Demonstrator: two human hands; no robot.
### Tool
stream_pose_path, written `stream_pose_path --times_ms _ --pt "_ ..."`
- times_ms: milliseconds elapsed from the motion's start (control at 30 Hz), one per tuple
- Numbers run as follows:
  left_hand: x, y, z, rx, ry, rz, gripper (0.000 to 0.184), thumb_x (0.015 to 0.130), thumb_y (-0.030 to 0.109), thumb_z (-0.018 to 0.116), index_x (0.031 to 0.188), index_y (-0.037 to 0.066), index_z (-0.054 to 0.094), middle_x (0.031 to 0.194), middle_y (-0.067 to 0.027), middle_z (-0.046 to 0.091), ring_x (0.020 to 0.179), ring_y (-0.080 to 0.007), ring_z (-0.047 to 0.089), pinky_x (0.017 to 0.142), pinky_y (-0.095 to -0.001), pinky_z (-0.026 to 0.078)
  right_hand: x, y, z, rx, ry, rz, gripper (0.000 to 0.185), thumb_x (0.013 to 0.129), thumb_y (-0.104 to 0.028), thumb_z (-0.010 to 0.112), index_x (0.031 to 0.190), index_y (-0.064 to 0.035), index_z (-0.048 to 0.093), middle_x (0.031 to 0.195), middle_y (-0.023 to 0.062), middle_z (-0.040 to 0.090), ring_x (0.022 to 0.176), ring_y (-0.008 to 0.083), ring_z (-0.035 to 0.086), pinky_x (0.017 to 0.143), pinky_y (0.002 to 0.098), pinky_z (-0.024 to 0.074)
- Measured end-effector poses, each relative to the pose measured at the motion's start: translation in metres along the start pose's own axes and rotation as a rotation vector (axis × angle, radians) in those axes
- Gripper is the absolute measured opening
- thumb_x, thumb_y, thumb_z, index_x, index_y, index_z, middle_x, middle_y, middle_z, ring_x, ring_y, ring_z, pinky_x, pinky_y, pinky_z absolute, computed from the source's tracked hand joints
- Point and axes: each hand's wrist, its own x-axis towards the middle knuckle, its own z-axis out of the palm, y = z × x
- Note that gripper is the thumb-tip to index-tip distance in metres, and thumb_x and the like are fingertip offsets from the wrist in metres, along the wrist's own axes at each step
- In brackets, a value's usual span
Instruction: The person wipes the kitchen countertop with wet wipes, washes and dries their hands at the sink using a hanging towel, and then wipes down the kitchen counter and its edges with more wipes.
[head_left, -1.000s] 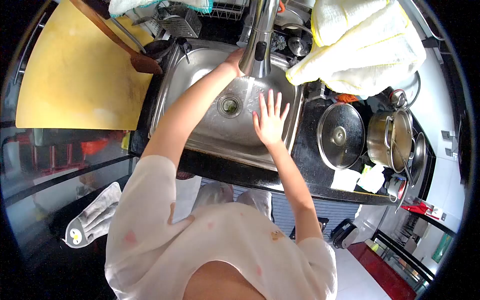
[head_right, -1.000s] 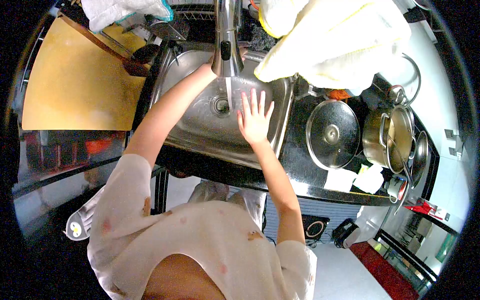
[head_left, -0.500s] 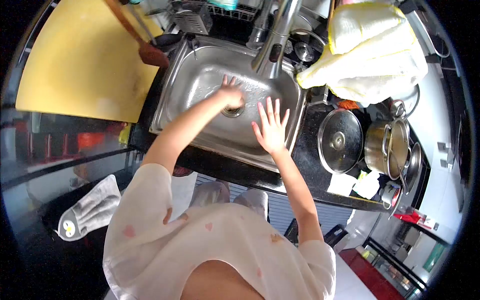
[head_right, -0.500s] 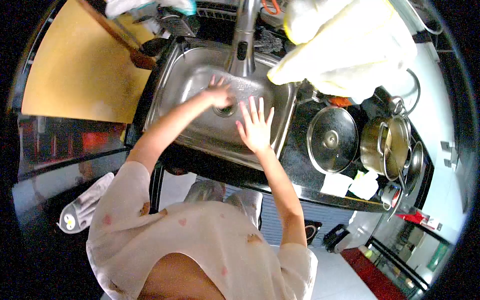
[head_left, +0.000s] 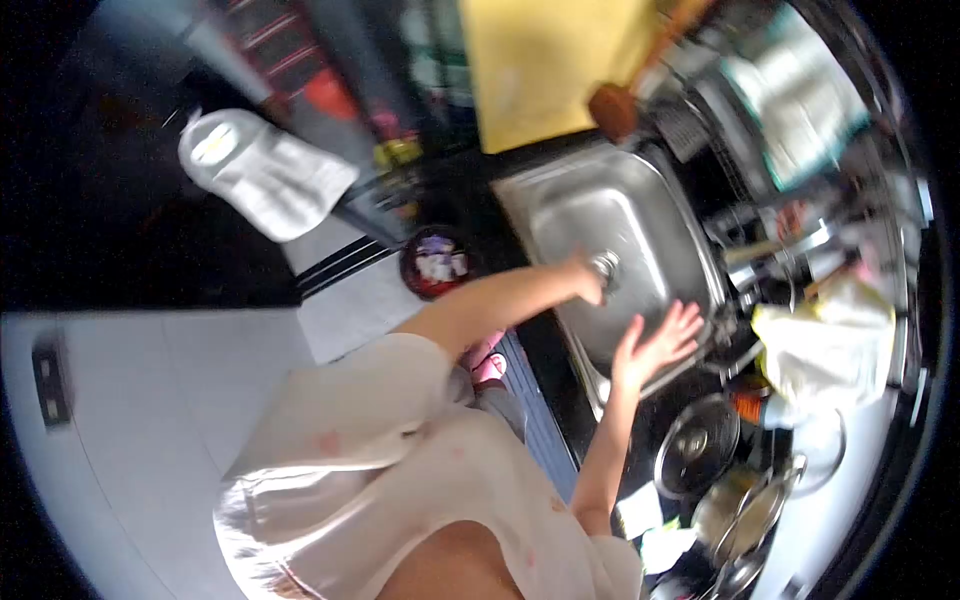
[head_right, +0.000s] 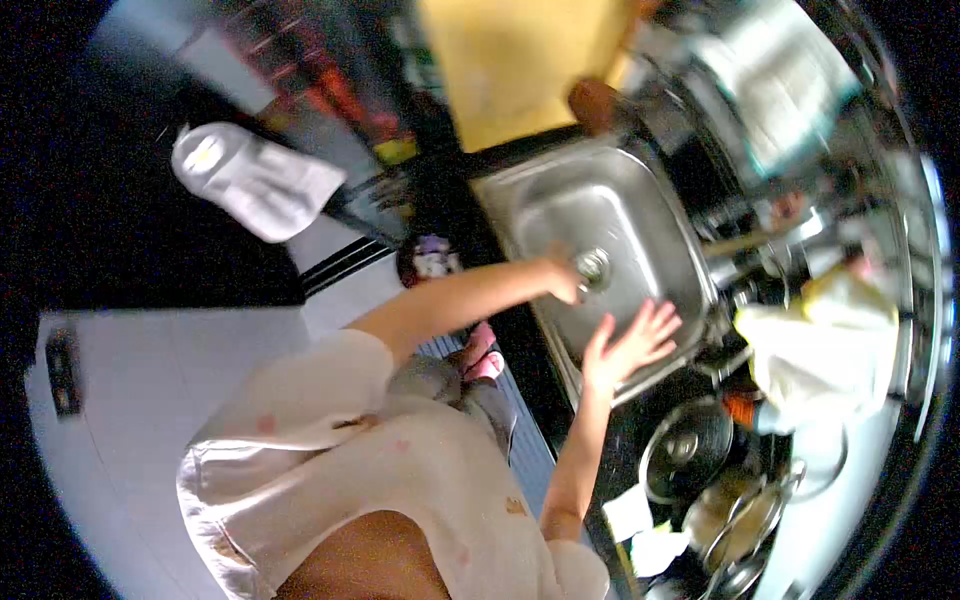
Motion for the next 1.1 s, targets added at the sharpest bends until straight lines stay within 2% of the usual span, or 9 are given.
stream_pose_path --times_ms 133,233,333,600,633,700,867,1000,1100 --pt "0.049 0.000 0.026 -0.841 0.189 0.108 0.058 0.077 0.054 0.041 0.120 0.017 0.045 0.131 -0.0085 0.033 0.124 -0.0272 0.024 0.100 -0.0457 0.016 0.003 -0.029 -0.017 0.159 0.080 -0.031 0.056 0.084 -0.038 0.040 0.130 -0.0075 0.026 0.138 0.0135 0.018 0.128 0.0333 0.010 0.098 0.0532 -0.0020" --pt "-0.035 0.014 0.002 -0.176 0.414 -0.028 0.039 0.078 0.036 0.053 0.106 0.009 0.055 0.109 -0.0092 0.054 0.106 -0.0268 0.046 0.091 -0.0392 0.032 0.007 -0.048 -0.021 0.200 0.063 -0.045 0.055 0.085 -0.035 0.041 0.130 -0.0070 0.025 0.137 0.0142 0.018 0.128 0.0335 0.011 0.098 0.0536 -0.0019" --pt "-0.073 -0.012 0.041 -1.173 0.778 0.406 0.028 0.079 0.028 0.054 0.097 0.007 0.058 0.091 -0.0093 0.061 0.088 -0.0249 0.056 0.077 -0.0340 0.042 0.007 -0.068 -0.019 0.284 0.047 -0.093 0.056 0.085 -0.032 0.042 0.130 -0.0064 0.023 0.137 0.0152 0.018 0.128 0.0337 0.010 0.098 0.0538 -0.0022" --pt "-0.334 -0.219 0.254 -1.021 1.250 -1.133 0.038 0.086 0.034 0.037 0.088 0.001 0.057 0.071 -0.0116 0.059 0.068 -0.0213 0.057 0.063 -0.0342 0.045 -0.014 -0.155 0.025 0.542 -0.065 -0.377 0.068 0.081 -0.033 0.045 0.133 -0.0073 0.011 0.136 0.0229 0.011 0.127 0.0384 0.006 0.098 0.0531 -0.0050" --pt "-0.349 -0.258 0.284 -0.904 1.796 -1.124 0.040 0.086 0.036 0.037 0.089 0.001 0.057 0.072 -0.0087 0.059 0.068 -0.0175 0.056 0.063 -0.0317 0.045 -0.018 -0.175 0.032 0.592 -0.087 -0.437 0.070 0.080 -0.034 0.045 0.133 -0.0062 0.009 0.136 0.0249 0.008 0.126 0.0401 0.006 0.098 0.0539 -0.0033" --pt "-0.381 -0.308 0.274 -1.145 1.990 -0.962 0.035 0.086 0.033 0.039 0.091 0.003 0.056 0.079 -0.0059 0.059 0.071 -0.0146 0.056 0.066 -0.0298 0.044 -0.030 -0.220 0.050 0.787 -0.208 -0.464 0.071 0.080 -0.037 0.045 0.133 -0.0059 0.009 0.135 0.0286 0.006 0.125 0.0426 0.006 0.096 0.0570 -0.0009" --pt "-0.379 -0.340 0.257 -1.994 0.819 -0.085 0.035 0.086 0.030 0.044 0.110 0.006 0.051 0.100 -0.0055 0.058 0.085 -0.0159 0.058 0.075 -0.0315 0.047 -0.044 -0.327 0.092 0.948 -0.268 -0.758 0.061 0.081 -0.045 0.040 0.125 -0.0060 0.025 0.133 0.0297 0.010 0.124 0.0434 0.009 0.094 0.0597 -0.0002" --pt "-0.335 -0.301 0.240 -1.805 1.043 -0.162 0.050 0.085 0.038 0.044 0.123 0.006 0.038 0.119 -0.0075 0.046 0.105 -0.0167 0.047 0.087 -0.0335 0.040 -0.060 -0.385 0.131 0.945 -0.334 -0.813 0.063 0.083 -0.043 0.036 0.132 -0.0090 0.015 0.134 0.0273 0.012 0.125 0.0407 0.012 0.095 0.0570 -0.0027" --pt "-0.335 -0.263 0.200 -2.428 1.194 0.290 0.052 0.086 0.043 0.038 0.125 0.009 0.034 0.123 -0.0072 0.041 0.110 -0.0206 0.042 0.092 -0.0354 0.035 -0.077 -0.411 0.155 0.996 -0.363 -0.807 0.062 0.083 -0.043 0.035 0.131 -0.0078 0.017 0.135 0.0271 0.011 0.125 0.0396 0.013 0.094 0.0581 -0.0011"
